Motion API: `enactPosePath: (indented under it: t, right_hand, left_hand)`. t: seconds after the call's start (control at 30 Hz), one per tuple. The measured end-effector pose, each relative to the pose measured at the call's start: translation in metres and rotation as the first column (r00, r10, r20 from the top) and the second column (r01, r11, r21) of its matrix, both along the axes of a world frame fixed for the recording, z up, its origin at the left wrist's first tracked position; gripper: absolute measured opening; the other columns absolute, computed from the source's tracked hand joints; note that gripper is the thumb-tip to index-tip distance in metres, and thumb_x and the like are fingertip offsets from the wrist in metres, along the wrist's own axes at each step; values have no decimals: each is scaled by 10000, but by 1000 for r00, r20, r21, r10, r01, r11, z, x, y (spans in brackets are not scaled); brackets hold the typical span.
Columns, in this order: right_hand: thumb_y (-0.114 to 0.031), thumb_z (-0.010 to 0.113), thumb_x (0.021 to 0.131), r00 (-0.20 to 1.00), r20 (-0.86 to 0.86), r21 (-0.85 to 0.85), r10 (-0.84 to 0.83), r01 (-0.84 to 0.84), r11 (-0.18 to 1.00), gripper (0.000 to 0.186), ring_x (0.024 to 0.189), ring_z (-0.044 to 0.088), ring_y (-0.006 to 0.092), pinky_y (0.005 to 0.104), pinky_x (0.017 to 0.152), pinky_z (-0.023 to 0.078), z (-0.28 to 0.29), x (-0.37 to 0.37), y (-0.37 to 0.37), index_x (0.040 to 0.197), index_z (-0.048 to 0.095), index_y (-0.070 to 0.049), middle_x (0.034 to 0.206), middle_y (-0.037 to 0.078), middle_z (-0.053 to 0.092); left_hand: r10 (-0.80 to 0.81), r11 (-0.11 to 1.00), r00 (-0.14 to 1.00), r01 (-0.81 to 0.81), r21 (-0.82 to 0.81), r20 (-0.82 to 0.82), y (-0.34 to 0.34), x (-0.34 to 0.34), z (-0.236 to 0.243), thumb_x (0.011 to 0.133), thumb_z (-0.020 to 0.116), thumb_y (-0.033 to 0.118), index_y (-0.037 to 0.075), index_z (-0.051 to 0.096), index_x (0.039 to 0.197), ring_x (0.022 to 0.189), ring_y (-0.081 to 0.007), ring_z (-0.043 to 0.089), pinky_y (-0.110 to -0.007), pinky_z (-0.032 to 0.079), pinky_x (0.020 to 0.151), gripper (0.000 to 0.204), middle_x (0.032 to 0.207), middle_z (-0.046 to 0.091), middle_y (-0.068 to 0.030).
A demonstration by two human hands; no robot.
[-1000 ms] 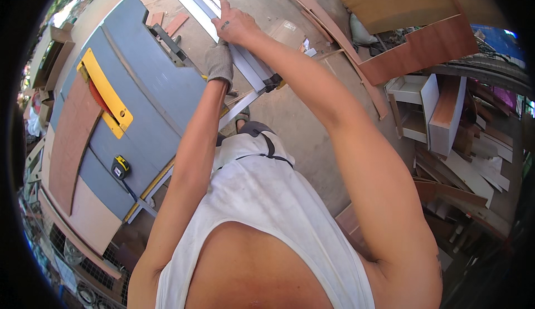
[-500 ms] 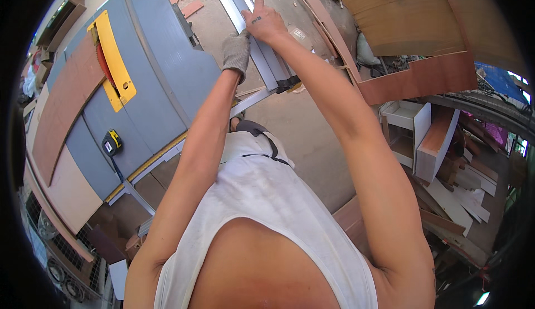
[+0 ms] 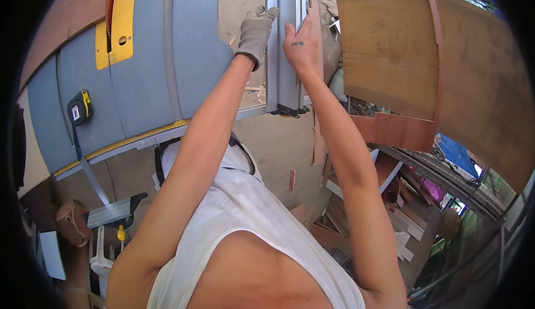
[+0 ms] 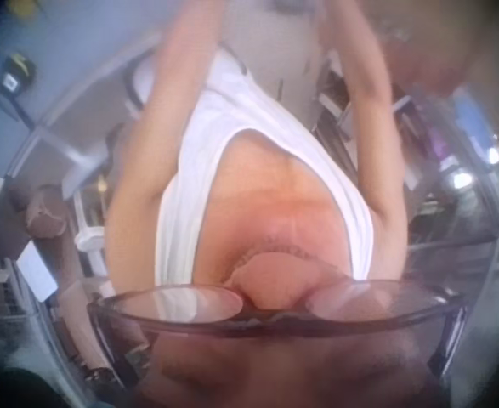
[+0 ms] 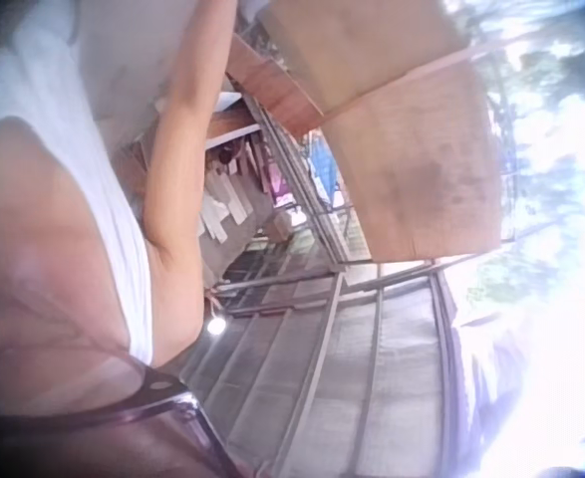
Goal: The person uses a table saw to cut a reddish-brown wooden plank. They measure the plank and the saw's fence with a tape measure, adjust the fence position, and then guide the plank through the saw blade to make a cut.
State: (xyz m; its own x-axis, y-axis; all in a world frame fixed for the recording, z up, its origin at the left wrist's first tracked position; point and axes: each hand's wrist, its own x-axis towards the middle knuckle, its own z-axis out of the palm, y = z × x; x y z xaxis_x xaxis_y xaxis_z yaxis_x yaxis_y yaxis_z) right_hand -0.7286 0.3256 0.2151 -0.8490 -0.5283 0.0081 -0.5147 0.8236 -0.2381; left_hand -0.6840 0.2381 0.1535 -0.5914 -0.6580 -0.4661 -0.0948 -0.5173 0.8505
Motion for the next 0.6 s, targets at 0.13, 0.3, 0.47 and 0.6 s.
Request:
enactPosePath:
  t: [0.13, 0.3, 0.47, 0.6]
  right_hand:
    - [-298, 551, 895, 1000, -14, 17, -4, 5, 1000, 555, 874, 582, 512, 523, 773, 459, 5, 4, -4, 1302, 374, 35, 925, 355, 599]
    - [-329, 550, 910, 1000, -21, -28, -12, 11, 1000, 521, 875, 593, 498, 514, 754, 471, 1, 4, -2, 1282, 413, 9, 915, 336, 613]
    - [-245, 573, 885, 994, -105, -19, 28, -30, 999, 495, 790, 593, 512, 542, 678, 483, 1, 7, -9, 1255, 411, 42, 840, 339, 603]
    - [-225, 572, 881, 996, -85, -47, 12, -16, 999, 540, 777, 602, 505, 534, 669, 491, -7, 3, 5, 1299, 377, 55, 850, 344, 603]
  left_hand:
    - [-152, 986, 977, 160, -41, 152, -26, -30, -13, 786, 675, 346, -57, 667, 944, 776, -313, 654, -392, 504, 715, 433, 877, 679, -205]
    - [-110, 987, 989, 120, -108, 97, -28, -36, -30, 752, 715, 258, -63, 675, 844, 654, -236, 611, -365, 494, 624, 336, 747, 663, -157]
    - [-99, 977, 983, 126, -174, 153, -52, -55, -36, 685, 701, 143, -47, 678, 848, 635, -222, 616, -359, 496, 608, 252, 700, 654, -156]
    - [-20, 996, 1000, 19, -91, -7, -86, -91, -19, 806, 674, 293, -29, 656, 1018, 808, -249, 641, -368, 491, 743, 387, 892, 684, -171]
